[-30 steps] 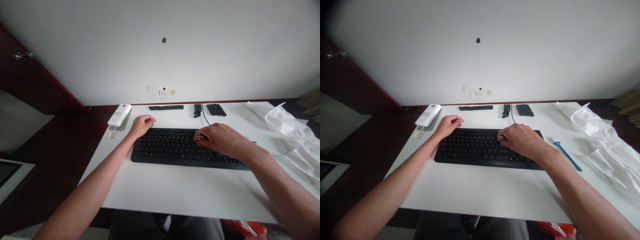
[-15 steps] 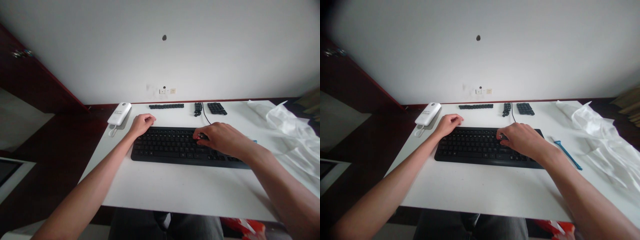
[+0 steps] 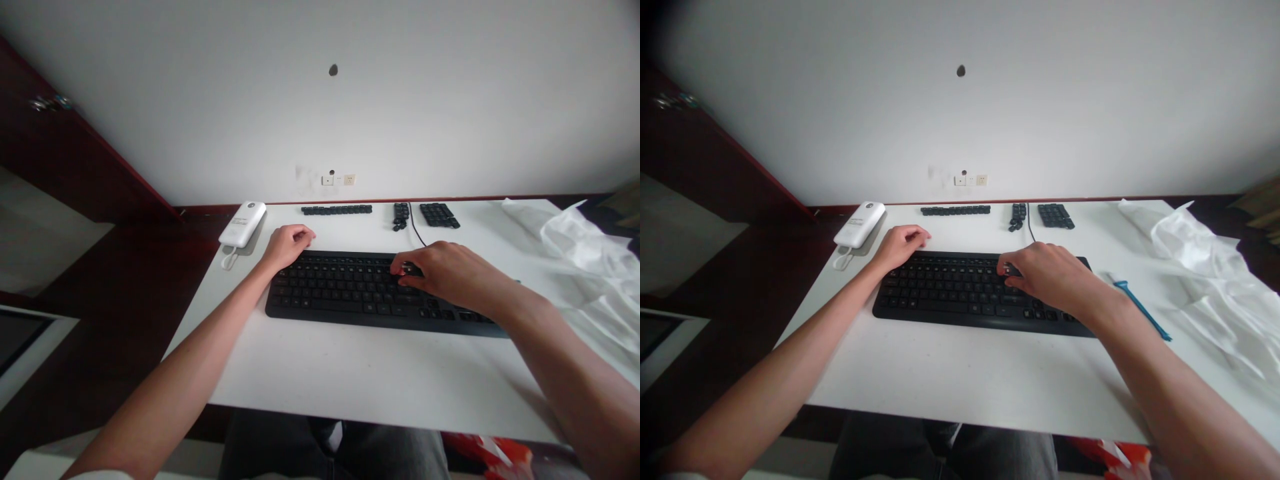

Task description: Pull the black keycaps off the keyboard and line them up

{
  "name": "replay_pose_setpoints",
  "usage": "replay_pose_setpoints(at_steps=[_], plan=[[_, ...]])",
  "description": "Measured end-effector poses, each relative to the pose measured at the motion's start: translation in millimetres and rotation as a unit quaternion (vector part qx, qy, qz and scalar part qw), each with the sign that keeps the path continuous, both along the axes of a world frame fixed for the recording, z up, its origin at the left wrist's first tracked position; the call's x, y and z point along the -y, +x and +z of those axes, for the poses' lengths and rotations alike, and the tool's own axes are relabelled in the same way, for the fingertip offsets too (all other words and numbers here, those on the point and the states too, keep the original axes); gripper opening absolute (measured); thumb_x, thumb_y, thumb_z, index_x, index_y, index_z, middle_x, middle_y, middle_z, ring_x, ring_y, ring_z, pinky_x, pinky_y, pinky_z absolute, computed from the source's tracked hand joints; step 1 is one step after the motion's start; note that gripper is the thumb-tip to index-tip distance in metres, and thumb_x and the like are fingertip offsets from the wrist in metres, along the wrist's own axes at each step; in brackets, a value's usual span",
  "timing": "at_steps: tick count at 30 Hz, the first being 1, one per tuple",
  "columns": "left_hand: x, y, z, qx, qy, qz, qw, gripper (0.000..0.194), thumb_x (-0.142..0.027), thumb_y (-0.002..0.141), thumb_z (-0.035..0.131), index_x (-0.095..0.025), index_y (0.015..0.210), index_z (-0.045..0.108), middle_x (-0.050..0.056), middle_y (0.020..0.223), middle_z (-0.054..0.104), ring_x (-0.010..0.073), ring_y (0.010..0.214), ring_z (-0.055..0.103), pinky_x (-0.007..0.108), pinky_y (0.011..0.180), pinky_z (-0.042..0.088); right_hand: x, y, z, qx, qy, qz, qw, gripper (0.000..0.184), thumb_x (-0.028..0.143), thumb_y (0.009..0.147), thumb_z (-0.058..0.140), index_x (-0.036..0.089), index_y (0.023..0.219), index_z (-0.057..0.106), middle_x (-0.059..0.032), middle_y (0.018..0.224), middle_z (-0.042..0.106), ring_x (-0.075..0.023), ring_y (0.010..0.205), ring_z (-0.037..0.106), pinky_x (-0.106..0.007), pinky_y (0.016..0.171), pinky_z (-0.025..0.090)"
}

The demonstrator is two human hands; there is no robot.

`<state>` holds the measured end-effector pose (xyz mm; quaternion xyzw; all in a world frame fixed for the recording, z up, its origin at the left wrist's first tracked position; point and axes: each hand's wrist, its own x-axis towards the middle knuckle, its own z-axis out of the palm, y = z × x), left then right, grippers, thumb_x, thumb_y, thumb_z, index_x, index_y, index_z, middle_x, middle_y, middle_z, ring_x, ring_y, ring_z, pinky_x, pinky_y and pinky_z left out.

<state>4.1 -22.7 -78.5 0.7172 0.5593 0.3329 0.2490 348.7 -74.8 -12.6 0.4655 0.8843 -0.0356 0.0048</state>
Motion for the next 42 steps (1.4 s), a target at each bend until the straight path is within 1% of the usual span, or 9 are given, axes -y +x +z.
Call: replay_pose_setpoints(at_steps=[25,28,30,33,35,36,37,39,42], plan=[[-2,-1,-2.9,-0.015,0.000,0.002,1.000,0.028,-0.042,0.093,0.060,-0.021,0.089,0.079,0.004,0.084,0.079,0.0182,0.079,0.071,0.029,0.080,0.052,-1,0,2.4,-0.016,-0.008,-0.004,1.000,0.020,0.032,0.089,0.075,0.035,0.107,0.082,-0.0001,0.081,0.078,-0.0209,0.069,0.068,-0.031,0.063,0.042],[-3,-1,-3.7,-0.017,-0.002,0.004,1.000,0.028,-0.042,0.093,0.061,-0.021,0.090,0.079,0.003,0.083,0.079,0.0177,0.077,0.071,0.029,0.078,0.051,-2,3,10.5,-0.062,-0.015,-0.020,0.998,0.019,0.039,0.089,0.076,0.033,0.106,0.081,0.0003,0.073,0.074,-0.0198,0.066,0.066,-0.031,0.064,0.043],[-3,-2,-4.0,-0.016,-0.004,0.005,1.000,0.027,-0.042,0.093,0.061,-0.022,0.090,0.079,0.003,0.083,0.079,0.0175,0.077,0.071,0.029,0.077,0.051,-3,2,15.6,-0.138,-0.010,-0.044,0.989,0.020,0.047,0.090,0.075,0.029,0.097,0.080,0.0006,0.069,0.070,-0.0180,0.062,0.061,-0.031,0.063,0.042],[-3,-1,-4.0,-0.017,-0.003,0.006,1.000,0.026,-0.041,0.092,0.061,-0.022,0.090,0.079,0.002,0.083,0.079,0.0174,0.077,0.070,0.029,0.077,0.050,-2,-5,15.1,-0.316,-0.013,-0.084,0.945,0.040,0.058,0.090,0.072,0.023,0.073,0.067,0.0007,0.061,0.059,-0.0151,0.055,0.051,-0.031,0.056,0.037],[-3,-1,-3.8,-0.018,-0.003,0.007,1.000,0.026,-0.040,0.092,0.061,-0.022,0.090,0.079,0.002,0.083,0.080,0.0175,0.076,0.071,0.029,0.077,0.050,-2,-14,7.9,-0.469,-0.062,-0.089,0.877,0.055,0.064,0.091,0.067,0.023,0.059,0.046,0.0032,0.053,0.041,-0.0126,0.049,0.038,-0.030,0.050,0.031],[-3,-1,-3.7,-0.018,-0.003,0.008,1.000,0.026,-0.040,0.092,0.060,-0.022,0.090,0.079,0.002,0.083,0.080,0.0176,0.076,0.071,0.029,0.077,0.050,-2,-19,3.1,-0.543,-0.099,-0.086,0.830,0.060,0.065,0.093,0.063,0.025,0.058,0.036,0.0052,0.051,0.032,-0.0114,0.046,0.030,-0.030,0.047,0.027],[-3,-1,-3.4,-0.017,-0.004,0.008,1.000,0.026,-0.039,0.092,0.060,-0.022,0.090,0.079,0.002,0.083,0.080,0.0177,0.077,0.071,0.029,0.077,0.050,-2,-24,-1.9,-0.603,-0.131,-0.084,0.782,0.061,0.064,0.094,0.061,0.026,0.058,0.029,0.0070,0.050,0.024,-0.0105,0.044,0.023,-0.030,0.044,0.023],[-2,-1,-2.8,-0.017,-0.004,0.008,1.000,0.026,-0.039,0.092,0.060,-0.022,0.090,0.079,0.002,0.082,0.079,0.0178,0.077,0.071,0.029,0.077,0.050,-2,-33,-10.6,-0.666,-0.170,-0.081,0.721,0.060,0.058,0.094,0.062,0.026,0.059,0.026,0.0088,0.051,0.018,-0.0095,0.043,0.016,-0.029,0.042,0.019],[-2,-1,-1.9,-0.021,-0.001,0.007,1.000,0.025,-0.038,0.092,0.060,-0.022,0.090,0.079,0.002,0.082,0.079,0.0177,0.077,0.071,0.029,0.076,0.049,0,-43,-17.7,-0.694,-0.181,-0.077,0.692,0.056,0.049,0.095,0.062,0.026,0.060,0.024,0.0093,0.050,0.017,-0.0089,0.042,0.014,-0.028,0.042,0.018]])
